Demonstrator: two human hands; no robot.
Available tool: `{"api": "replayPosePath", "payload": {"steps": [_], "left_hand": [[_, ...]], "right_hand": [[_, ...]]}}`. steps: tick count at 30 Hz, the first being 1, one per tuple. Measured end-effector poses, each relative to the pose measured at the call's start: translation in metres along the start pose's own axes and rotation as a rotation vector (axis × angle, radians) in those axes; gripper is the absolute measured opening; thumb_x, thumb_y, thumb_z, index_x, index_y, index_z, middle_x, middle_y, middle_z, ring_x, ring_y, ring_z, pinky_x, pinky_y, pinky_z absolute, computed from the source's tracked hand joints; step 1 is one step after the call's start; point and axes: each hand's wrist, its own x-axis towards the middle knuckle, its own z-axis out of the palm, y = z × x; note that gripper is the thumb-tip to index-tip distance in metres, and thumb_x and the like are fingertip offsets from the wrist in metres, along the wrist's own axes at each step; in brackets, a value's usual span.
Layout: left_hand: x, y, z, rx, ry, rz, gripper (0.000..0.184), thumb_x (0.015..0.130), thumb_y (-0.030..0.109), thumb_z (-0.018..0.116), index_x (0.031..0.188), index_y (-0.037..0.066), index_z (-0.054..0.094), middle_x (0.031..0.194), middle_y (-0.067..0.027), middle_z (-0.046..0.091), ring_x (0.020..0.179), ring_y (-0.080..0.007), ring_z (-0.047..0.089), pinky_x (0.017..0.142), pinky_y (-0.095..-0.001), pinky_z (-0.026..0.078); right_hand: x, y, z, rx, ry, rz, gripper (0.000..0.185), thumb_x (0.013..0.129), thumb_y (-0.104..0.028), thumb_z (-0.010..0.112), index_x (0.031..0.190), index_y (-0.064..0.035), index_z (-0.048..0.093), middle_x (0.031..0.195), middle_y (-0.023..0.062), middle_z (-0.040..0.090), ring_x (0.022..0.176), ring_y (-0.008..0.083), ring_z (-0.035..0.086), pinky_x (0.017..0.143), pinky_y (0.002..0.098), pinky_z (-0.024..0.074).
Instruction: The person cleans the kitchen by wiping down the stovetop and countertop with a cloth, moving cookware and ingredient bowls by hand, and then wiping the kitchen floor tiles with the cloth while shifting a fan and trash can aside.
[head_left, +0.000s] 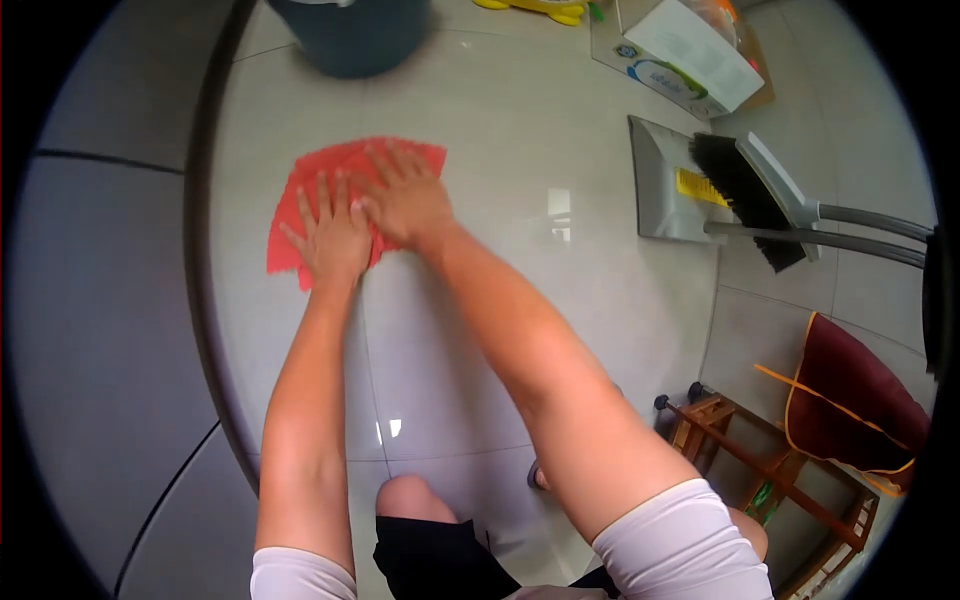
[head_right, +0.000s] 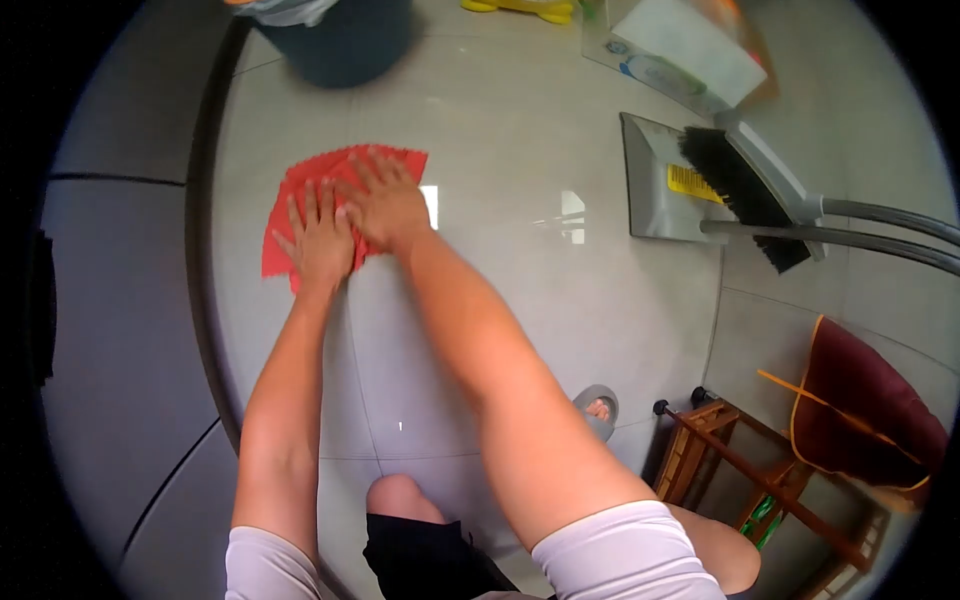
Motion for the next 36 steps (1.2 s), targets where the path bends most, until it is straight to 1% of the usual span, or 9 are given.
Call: {"api": "replayPosePath", "payload": {"steps": [4,7,14,17,24,28,31,33,36], "left_hand": [[0.021,0.080,0.018,0.008,0.069,0.161,0.062,0.114,0.051,0.034,0.173,0.034,0.030,0.183,-0.0004,0.021,0.169,-0.0385,0.009,0.126,-0.0791,0.005],[-0.002,0.107,0.031,0.045,0.134,0.261,0.061,0.113,0.053,0.038,0.172,0.037,0.034,0.182,-0.0041,0.024,0.167,-0.0425,0.013,0.123,-0.0821,0.006],[-0.137,0.072,0.056,-0.023,0.110,0.361,0.064,0.111,0.046,0.048,0.171,0.029,0.038,0.181,-0.0132,0.022,0.167,-0.0447,0.011,0.122,-0.0832,0.003],[-0.206,0.050,0.063,-0.013,0.031,0.337,0.065,0.111,0.045,0.047,0.172,0.026,0.036,0.182,-0.0149,0.019,0.168,-0.0445,0.008,0.122,-0.0828,0.000],[-0.311,0.012,0.067,-0.076,-0.198,0.306,0.066,0.113,0.046,0.044,0.174,0.026,0.031,0.184,-0.0140,0.009,0.169,-0.0436,0.000,0.123,-0.0809,-0.005],[-0.314,0.017,0.064,-0.042,-0.245,0.263,0.065,0.114,0.048,0.039,0.175,0.027,0.028,0.185,-0.0107,0.006,0.169,-0.0405,-0.003,0.123,-0.0809,-0.008],[-0.296,0.032,0.070,-0.015,-0.137,0.220,0.066,0.114,0.048,0.039,0.175,0.026,0.026,0.185,-0.0110,0.006,0.169,-0.0417,-0.004,0.122,-0.0818,-0.007],[-0.258,0.049,0.067,0.013,-0.046,0.168,0.067,0.114,0.047,0.039,0.176,0.024,0.024,0.184,-0.0134,0.006,0.168,-0.0437,-0.004,0.121,-0.0822,-0.006],[-0.171,0.090,0.060,-0.040,0.004,0.066,0.068,0.114,0.048,0.038,0.176,0.023,0.024,0.184,-0.0158,0.008,0.168,-0.0463,-0.002,0.120,-0.0832,-0.003]], "right_hand": [[-0.025,0.088,-0.029,-0.039,0.019,0.093,0.056,0.112,-0.054,0.037,0.165,-0.0385,0.046,0.180,0.0056,0.029,0.168,0.0315,0.019,0.136,0.0507,0.0113],[-0.069,0.111,-0.038,-0.092,0.085,0.102,0.056,0.112,-0.054,0.040,0.166,-0.0388,0.046,0.179,0.0075,0.030,0.167,0.0338,0.021,0.135,0.0536,0.0121],[-0.201,0.033,-0.025,-0.063,0.108,0.207,0.055,0.109,-0.048,0.050,0.162,-0.0338,0.053,0.177,0.0106,0.035,0.165,0.0358,0.026,0.134,0.0583,0.0149],[-0.255,-0.009,-0.014,-0.018,0.104,0.194,0.056,0.109,-0.046,0.050,0.162,-0.0282,0.053,0.176,0.0137,0.034,0.164,0.0390,0.026,0.133,0.0593,0.0164],[-0.349,-0.071,-0.006,0.018,-0.103,0.206,0.058,0.112,-0.046,0.045,0.168,-0.0285,0.044,0.181,0.0131,0.025,0.167,0.0383,0.018,0.134,0.0578,0.0105],[-0.346,-0.059,-0.011,0.027,-0.182,0.135,0.060,0.113,-0.050,0.041,0.170,-0.0306,0.040,0.182,0.0104,0.020,0.168,0.0353,0.013,0.135,0.0559,0.0072],[-0.320,-0.032,-0.013,0.019,-0.087,0.056,0.057,0.113,-0.050,0.042,0.167,-0.0323,0.045,0.180,0.0066,0.028,0.168,0.0306,0.018,0.137,0.0521,0.0101],[-0.280,-0.007,-0.013,-0.009,-0.027,0.006,0.056,0.112,-0.051,0.043,0.165,-0.0336,0.048,0.179,0.0053,0.032,0.167,0.0290,0.022,0.137,0.0505,0.0122],[-0.190,0.053,-0.014,-0.043,0.096,-0.052,0.056,0.110,-0.049,0.048,0.162,-0.0277,0.052,0.173,0.0082,0.041,0.162,0.0311,0.031,0.134,0.0508,0.0197]]}}
